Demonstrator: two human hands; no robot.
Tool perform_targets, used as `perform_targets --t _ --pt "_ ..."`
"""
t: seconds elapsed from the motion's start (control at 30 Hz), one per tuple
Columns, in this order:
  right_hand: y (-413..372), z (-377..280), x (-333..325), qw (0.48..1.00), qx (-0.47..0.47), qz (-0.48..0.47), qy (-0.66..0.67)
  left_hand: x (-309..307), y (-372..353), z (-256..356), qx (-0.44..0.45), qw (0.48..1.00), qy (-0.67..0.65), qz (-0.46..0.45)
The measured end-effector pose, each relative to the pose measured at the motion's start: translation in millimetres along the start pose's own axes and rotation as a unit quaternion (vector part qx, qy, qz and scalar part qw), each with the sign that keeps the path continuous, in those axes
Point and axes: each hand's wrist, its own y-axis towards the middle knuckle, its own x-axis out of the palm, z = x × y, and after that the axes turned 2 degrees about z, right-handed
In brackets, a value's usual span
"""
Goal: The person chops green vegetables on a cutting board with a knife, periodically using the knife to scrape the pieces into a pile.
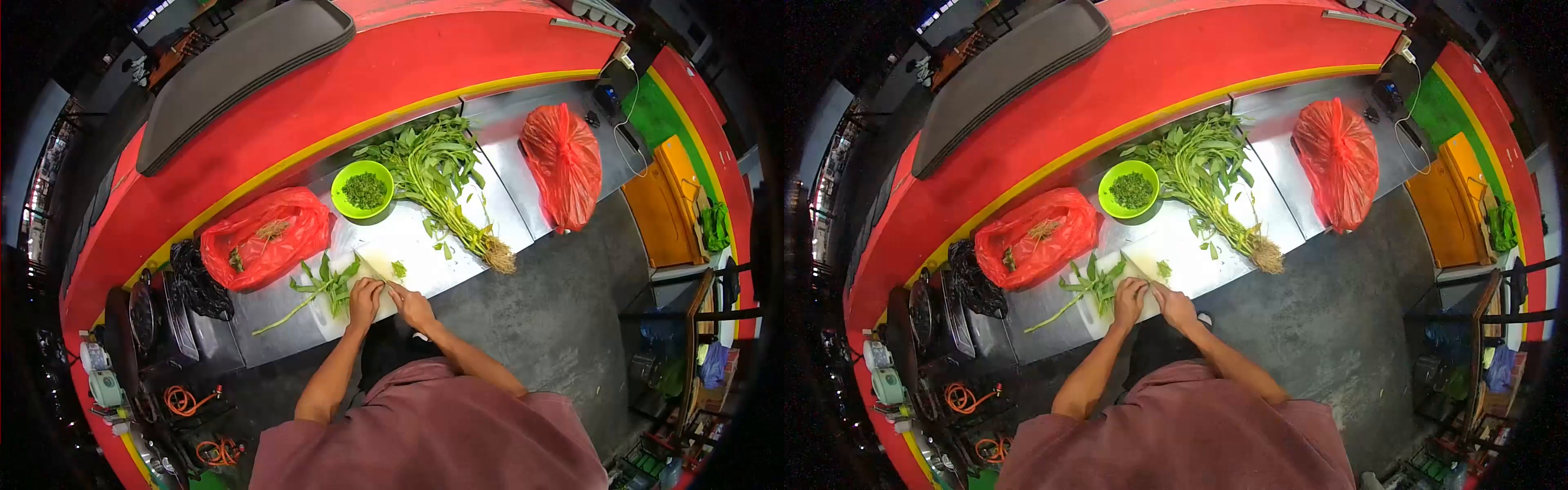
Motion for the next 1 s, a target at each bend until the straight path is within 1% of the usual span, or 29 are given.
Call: perform_targets --t 0.07,0.13,0.17,0.3,0.4,0.43,0.53,0.57,0.7,0.77,0.87,1.0 --pt "-7 -4 -8 1.000 0.003 -0.006 0.010 1 -1 -3 0.004 1.000 -0.002 0.005" --pt "-17 0 -9 0.999 -0.031 0.008 0.027 3 -2 -1 0.004 1.000 -0.006 0.027" --pt "-17 2 -9 0.999 -0.031 0.007 0.026 3 -1 -2 0.004 1.000 0.002 0.026" --pt "-20 4 -8 1.000 -0.007 -0.011 -0.007 -1 -2 3 0.011 1.000 0.009 0.012" --pt "-10 10 5 1.000 -0.010 0.009 -0.016 0 -2 1 0.016 1.000 -0.001 0.012" --pt "-9 7 3 1.000 0.019 -0.007 0.000 1 -2 -1 0.019 1.000 -0.002 0.015" --pt "-8 2 2 0.999 0.018 -0.002 0.033 0 -1 -4 0.021 1.000 0.013 0.007" --pt "-8 3 0 1.000 0.017 -0.006 0.013 1 1 -5 0.035 0.999 0.002 0.016" --pt "-16 3 -3 1.000 0.012 0.002 0.025 1 -1 -4 0.032 0.999 -0.009 0.031" --pt "-14 0 -2 1.000 0.009 -0.008 -0.017 -2 -1 -3 0.019 1.000 -0.014 0.006" --pt "-3 6 10 1.000 -0.010 0.007 -0.029 2 -6 -8 0.023 0.999 -0.021 0.008" --pt "3 0 8 0.999 0.008 -0.006 -0.047 0 -4 -7 0.021 0.999 -0.026 0.011"
